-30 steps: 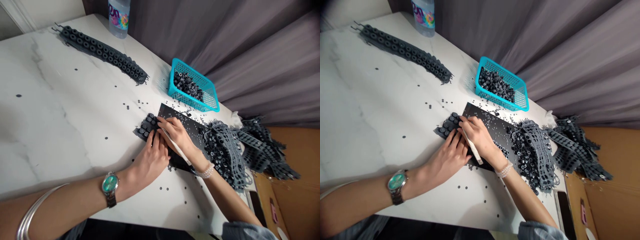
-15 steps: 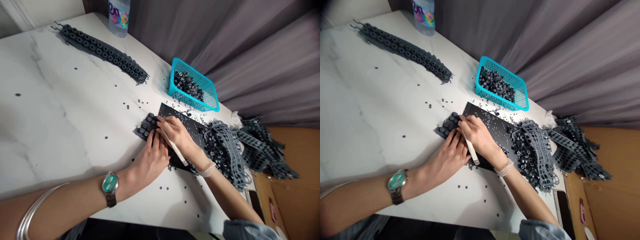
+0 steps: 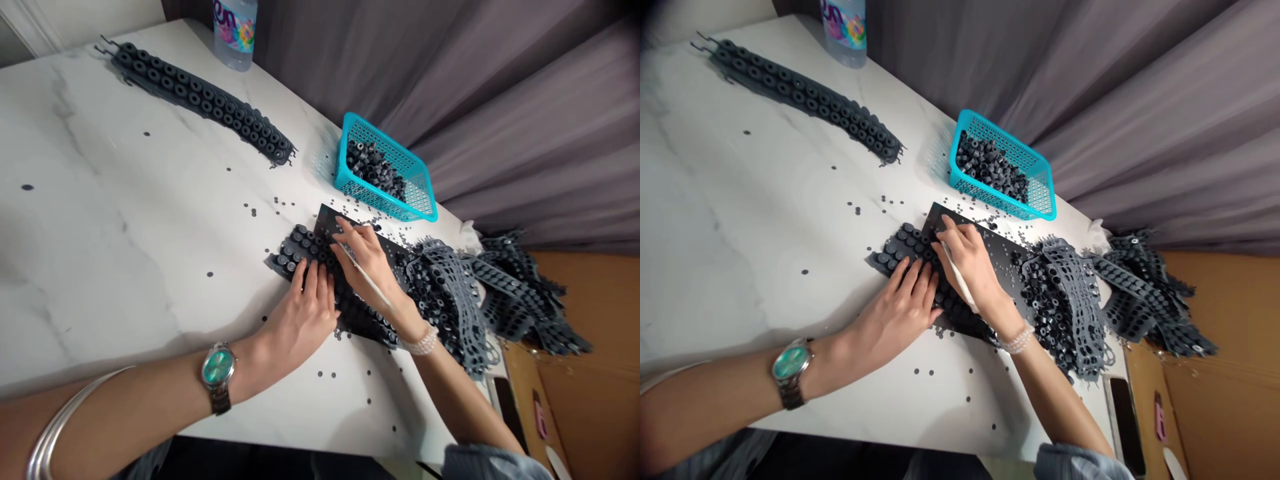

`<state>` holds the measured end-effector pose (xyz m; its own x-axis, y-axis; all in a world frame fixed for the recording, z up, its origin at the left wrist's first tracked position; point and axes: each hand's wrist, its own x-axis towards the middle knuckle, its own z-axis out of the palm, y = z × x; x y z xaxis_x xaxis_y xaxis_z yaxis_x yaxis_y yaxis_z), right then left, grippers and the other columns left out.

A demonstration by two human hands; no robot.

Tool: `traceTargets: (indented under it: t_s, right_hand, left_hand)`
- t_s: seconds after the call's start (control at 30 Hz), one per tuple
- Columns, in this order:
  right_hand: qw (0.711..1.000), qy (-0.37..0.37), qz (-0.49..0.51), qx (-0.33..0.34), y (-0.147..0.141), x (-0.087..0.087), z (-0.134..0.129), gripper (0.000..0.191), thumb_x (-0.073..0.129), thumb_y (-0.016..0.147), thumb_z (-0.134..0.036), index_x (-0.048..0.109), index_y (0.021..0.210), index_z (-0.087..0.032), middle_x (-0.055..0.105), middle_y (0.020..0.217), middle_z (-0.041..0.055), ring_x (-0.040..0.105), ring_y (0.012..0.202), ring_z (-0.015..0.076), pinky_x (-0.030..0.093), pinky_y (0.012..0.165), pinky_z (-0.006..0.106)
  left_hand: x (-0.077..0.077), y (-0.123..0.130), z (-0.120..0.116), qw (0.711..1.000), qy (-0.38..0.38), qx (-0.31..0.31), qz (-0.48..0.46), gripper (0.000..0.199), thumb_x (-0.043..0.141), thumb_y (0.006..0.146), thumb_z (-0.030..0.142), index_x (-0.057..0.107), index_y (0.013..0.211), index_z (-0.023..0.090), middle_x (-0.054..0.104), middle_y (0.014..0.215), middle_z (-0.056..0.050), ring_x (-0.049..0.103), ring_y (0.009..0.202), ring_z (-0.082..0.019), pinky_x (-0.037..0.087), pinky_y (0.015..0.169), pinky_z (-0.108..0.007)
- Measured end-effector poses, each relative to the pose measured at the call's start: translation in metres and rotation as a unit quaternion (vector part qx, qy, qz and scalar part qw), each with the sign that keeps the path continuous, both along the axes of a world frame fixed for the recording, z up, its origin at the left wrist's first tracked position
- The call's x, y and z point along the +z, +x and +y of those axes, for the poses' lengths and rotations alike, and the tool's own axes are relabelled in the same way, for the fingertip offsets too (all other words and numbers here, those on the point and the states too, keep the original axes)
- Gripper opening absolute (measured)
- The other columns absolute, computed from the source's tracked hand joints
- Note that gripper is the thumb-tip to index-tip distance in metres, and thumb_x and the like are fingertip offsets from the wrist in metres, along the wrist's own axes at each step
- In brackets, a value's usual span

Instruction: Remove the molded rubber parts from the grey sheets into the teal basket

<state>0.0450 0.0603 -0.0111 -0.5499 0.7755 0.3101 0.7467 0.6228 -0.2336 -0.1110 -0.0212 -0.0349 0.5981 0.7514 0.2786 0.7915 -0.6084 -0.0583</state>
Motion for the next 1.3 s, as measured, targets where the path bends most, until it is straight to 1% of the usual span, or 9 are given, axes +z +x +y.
traceTargets:
  t_s: [0.1,0.23,0.53,0.67,0.77,0.97,1.17,1.23,1.3]
  right_hand:
    - [0.999,-0.017,0.009,0.036,0.003,0.005,-0.018,0.022,0.048,0.097,-0.019,0.056,0.117,-0.020,0.062,0.129,0.0117,0.055,0.104,0.0232,0.056,0.087,0.044]
    - [0.995,-0.028,-0.025,0.088,0.001,0.006,-0.029,0.022,0.047,0.097,-0.018,0.056,0.118,-0.019,0.062,0.130,0.0122,0.055,0.105,0.0232,0.055,0.086,0.043]
    - [0.987,-0.009,-0.096,0.130,-0.004,0.008,-0.024,0.019,0.046,0.098,-0.016,0.055,0.115,-0.012,0.061,0.130,0.0158,0.054,0.104,0.0242,0.052,0.085,0.040]
    - [0.974,0.013,-0.152,0.169,-0.007,0.012,-0.018,0.019,0.043,0.099,-0.015,0.057,0.111,-0.010,0.063,0.126,0.0193,0.055,0.108,0.0262,0.053,0.084,0.040]
    - [0.969,0.042,-0.166,0.180,-0.005,0.009,-0.017,0.020,0.041,0.099,-0.014,0.056,0.112,-0.011,0.063,0.125,0.0201,0.055,0.108,0.0269,0.054,0.083,0.041]
    - [0.990,0.065,-0.092,0.089,0.005,-0.009,-0.020,0.026,0.042,0.098,-0.012,0.051,0.121,-0.016,0.060,0.130,0.0177,0.055,0.103,0.0256,0.055,0.080,0.041]
    - [0.997,0.050,-0.015,-0.051,0.011,-0.005,-0.004,0.020,0.044,0.098,-0.019,0.055,0.114,-0.018,0.063,0.120,0.0158,0.056,0.104,0.0260,0.056,0.085,0.045]
    - [0.998,0.031,-0.016,-0.061,0.012,-0.002,-0.004,0.018,0.047,0.098,-0.022,0.057,0.112,-0.020,0.063,0.123,0.0143,0.056,0.105,0.0264,0.055,0.086,0.048]
    - [0.999,0.017,-0.010,-0.041,0.010,0.000,-0.009,0.018,0.048,0.097,-0.022,0.057,0.113,-0.020,0.061,0.129,0.0132,0.055,0.106,0.0259,0.055,0.087,0.048]
  left_hand:
    - [0.003,-0.001,0.000,1.000,0.004,-0.004,0.001,0.049,0.044,0.096,0.033,0.060,0.125,-0.003,0.065,0.123,-0.026,0.058,0.121,-0.037,0.039,0.108,-0.053]
    - [0.004,-0.004,0.000,0.999,-0.003,-0.035,0.013,0.039,0.048,0.091,0.021,0.065,0.121,0.004,0.069,0.117,-0.022,0.062,0.114,-0.035,0.038,0.108,-0.055]
    - [0.002,-0.004,-0.001,0.999,0.005,-0.045,0.019,0.037,0.047,0.090,0.021,0.067,0.117,0.004,0.072,0.108,-0.021,0.065,0.106,-0.034,0.038,0.107,-0.058]
    - [0.000,-0.003,-0.001,0.999,0.010,-0.032,0.017,0.041,0.044,0.093,0.027,0.065,0.118,0.002,0.071,0.110,-0.023,0.064,0.110,-0.036,0.038,0.107,-0.058]
    - [0.001,-0.002,-0.001,1.000,0.008,-0.024,0.013,0.045,0.041,0.096,0.030,0.064,0.120,-0.001,0.069,0.114,-0.025,0.061,0.115,-0.037,0.038,0.107,-0.056]
    - [0.001,-0.001,-0.001,1.000,0.008,-0.007,0.005,0.052,0.041,0.097,0.034,0.056,0.130,-0.004,0.064,0.126,-0.026,0.056,0.123,-0.036,0.038,0.108,-0.052]
    - [-0.002,0.001,-0.001,1.000,0.003,0.004,-0.006,0.050,0.040,0.098,0.033,0.058,0.128,-0.002,0.064,0.126,-0.025,0.057,0.123,-0.036,0.039,0.107,-0.052]
    - [-0.002,0.002,-0.001,1.000,0.008,0.007,-0.003,0.050,0.041,0.097,0.034,0.059,0.128,-0.002,0.065,0.126,-0.024,0.058,0.122,-0.035,0.039,0.108,-0.052]
    - [-0.002,0.002,-0.001,1.000,0.014,0.008,-0.002,0.050,0.042,0.097,0.035,0.060,0.127,-0.001,0.066,0.124,-0.023,0.058,0.121,-0.035,0.038,0.109,-0.052]
